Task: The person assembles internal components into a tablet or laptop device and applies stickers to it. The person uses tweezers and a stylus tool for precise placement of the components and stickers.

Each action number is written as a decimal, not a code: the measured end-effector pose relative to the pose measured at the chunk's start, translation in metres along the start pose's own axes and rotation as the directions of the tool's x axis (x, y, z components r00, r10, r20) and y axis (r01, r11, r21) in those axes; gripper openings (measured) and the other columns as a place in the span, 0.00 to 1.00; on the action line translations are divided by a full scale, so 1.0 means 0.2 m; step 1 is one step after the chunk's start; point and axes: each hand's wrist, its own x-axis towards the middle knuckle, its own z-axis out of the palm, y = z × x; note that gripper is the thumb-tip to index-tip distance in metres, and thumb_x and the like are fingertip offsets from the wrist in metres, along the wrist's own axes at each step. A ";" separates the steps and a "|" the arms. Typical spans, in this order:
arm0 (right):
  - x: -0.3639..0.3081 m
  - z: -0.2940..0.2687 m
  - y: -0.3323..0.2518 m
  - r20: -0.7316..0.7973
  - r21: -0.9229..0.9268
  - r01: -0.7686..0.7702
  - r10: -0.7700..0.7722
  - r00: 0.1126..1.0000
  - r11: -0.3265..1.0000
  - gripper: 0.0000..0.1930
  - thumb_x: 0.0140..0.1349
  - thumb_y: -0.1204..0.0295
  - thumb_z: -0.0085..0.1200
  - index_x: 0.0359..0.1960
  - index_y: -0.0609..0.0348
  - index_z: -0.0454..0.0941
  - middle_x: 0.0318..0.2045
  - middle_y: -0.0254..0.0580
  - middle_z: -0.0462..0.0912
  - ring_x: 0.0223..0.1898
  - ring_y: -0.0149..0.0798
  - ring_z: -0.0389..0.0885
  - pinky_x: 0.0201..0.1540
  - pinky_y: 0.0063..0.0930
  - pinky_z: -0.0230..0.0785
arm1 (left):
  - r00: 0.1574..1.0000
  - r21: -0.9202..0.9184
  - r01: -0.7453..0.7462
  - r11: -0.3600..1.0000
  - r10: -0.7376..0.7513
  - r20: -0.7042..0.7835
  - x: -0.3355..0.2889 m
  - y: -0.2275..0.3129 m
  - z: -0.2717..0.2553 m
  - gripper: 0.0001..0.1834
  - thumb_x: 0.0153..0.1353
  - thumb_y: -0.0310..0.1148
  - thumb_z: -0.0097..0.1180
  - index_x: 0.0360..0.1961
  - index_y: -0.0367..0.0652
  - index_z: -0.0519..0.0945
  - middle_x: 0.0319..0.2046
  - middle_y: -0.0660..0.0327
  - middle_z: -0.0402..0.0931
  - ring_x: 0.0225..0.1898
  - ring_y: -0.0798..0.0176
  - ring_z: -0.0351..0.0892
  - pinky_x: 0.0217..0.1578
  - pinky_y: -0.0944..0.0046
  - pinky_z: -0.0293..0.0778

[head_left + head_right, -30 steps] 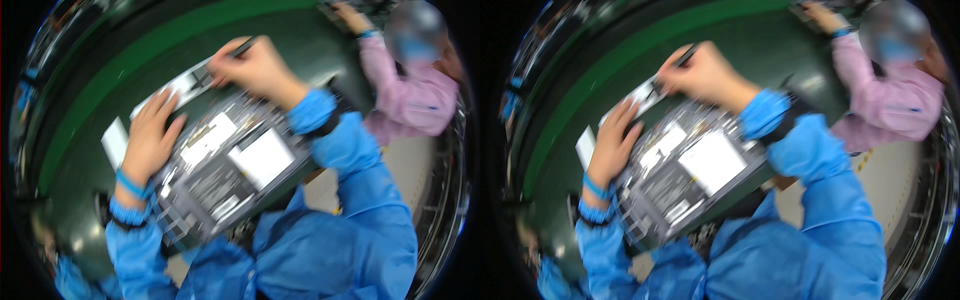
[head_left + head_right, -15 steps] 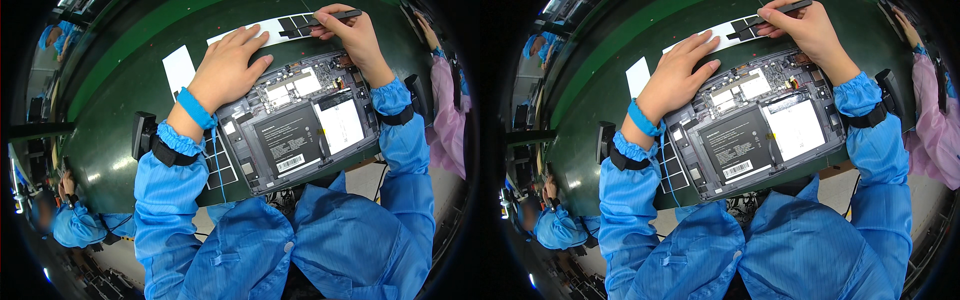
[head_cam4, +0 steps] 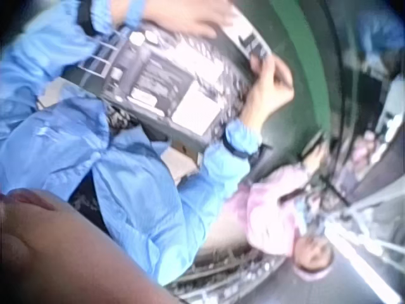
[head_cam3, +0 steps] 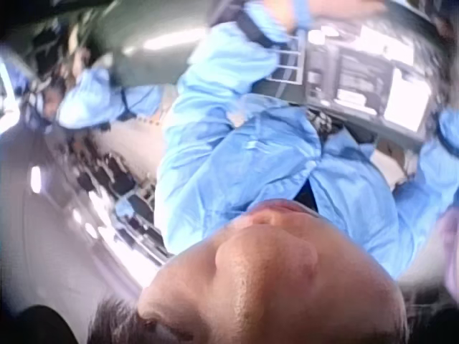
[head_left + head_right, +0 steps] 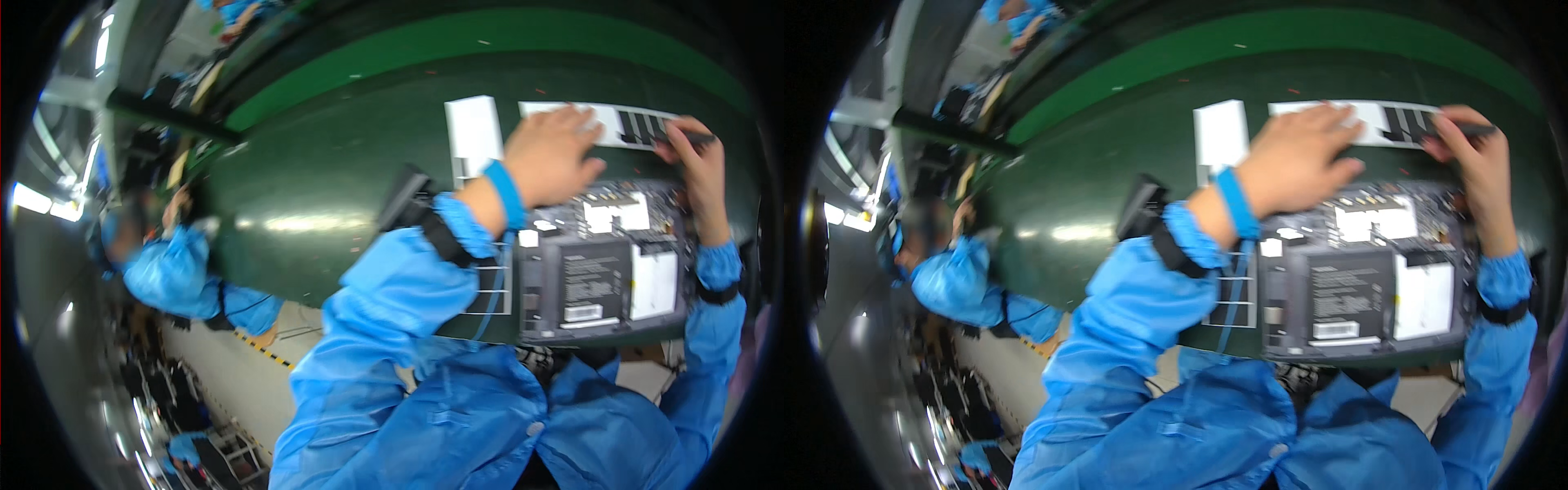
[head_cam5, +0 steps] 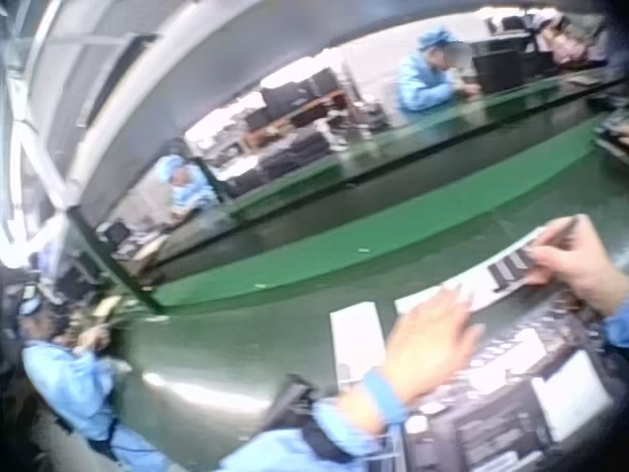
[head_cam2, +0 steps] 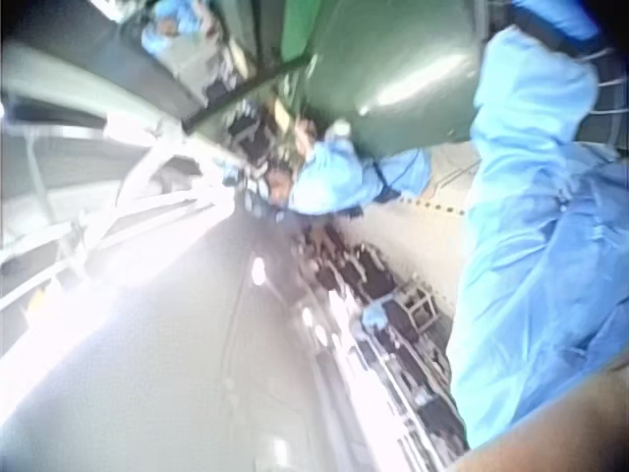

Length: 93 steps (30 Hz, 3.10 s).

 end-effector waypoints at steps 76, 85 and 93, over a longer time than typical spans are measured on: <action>0.00 -0.17 0.35 -0.144 0.341 -0.179 0.239 0.960 0.923 0.11 0.66 0.71 0.55 0.46 0.62 0.72 0.35 0.37 0.78 0.27 0.28 0.77 0.31 0.17 0.69 | 0.985 -0.377 0.152 0.914 -0.173 -0.022 -0.01 0.02 -0.01 0.30 0.58 0.41 0.56 0.58 0.34 0.70 0.64 0.47 0.61 0.67 0.48 0.56 0.63 0.51 0.54; 0.04 -0.24 0.04 -0.148 0.298 -0.209 0.261 0.954 0.931 0.17 0.67 0.69 0.53 0.54 0.64 0.70 0.44 0.39 0.79 0.35 0.28 0.79 0.36 0.14 0.71 | 0.877 -0.875 0.147 0.461 -0.470 -0.100 0.03 -0.10 -0.26 0.11 0.62 0.31 0.51 0.32 0.33 0.79 0.39 0.46 0.76 0.47 0.43 0.74 0.48 0.52 0.70; 0.04 -0.02 -0.40 -0.244 0.203 -0.328 0.372 0.895 0.922 0.21 0.68 0.70 0.51 0.59 0.67 0.64 0.47 0.44 0.79 0.37 0.31 0.81 0.36 0.13 0.76 | 0.488 -0.754 0.473 0.457 -0.848 -0.207 -0.95 -0.53 -1.06 0.10 0.57 0.36 0.52 0.32 0.44 0.83 0.29 0.51 0.81 0.31 0.43 0.80 0.33 0.47 0.76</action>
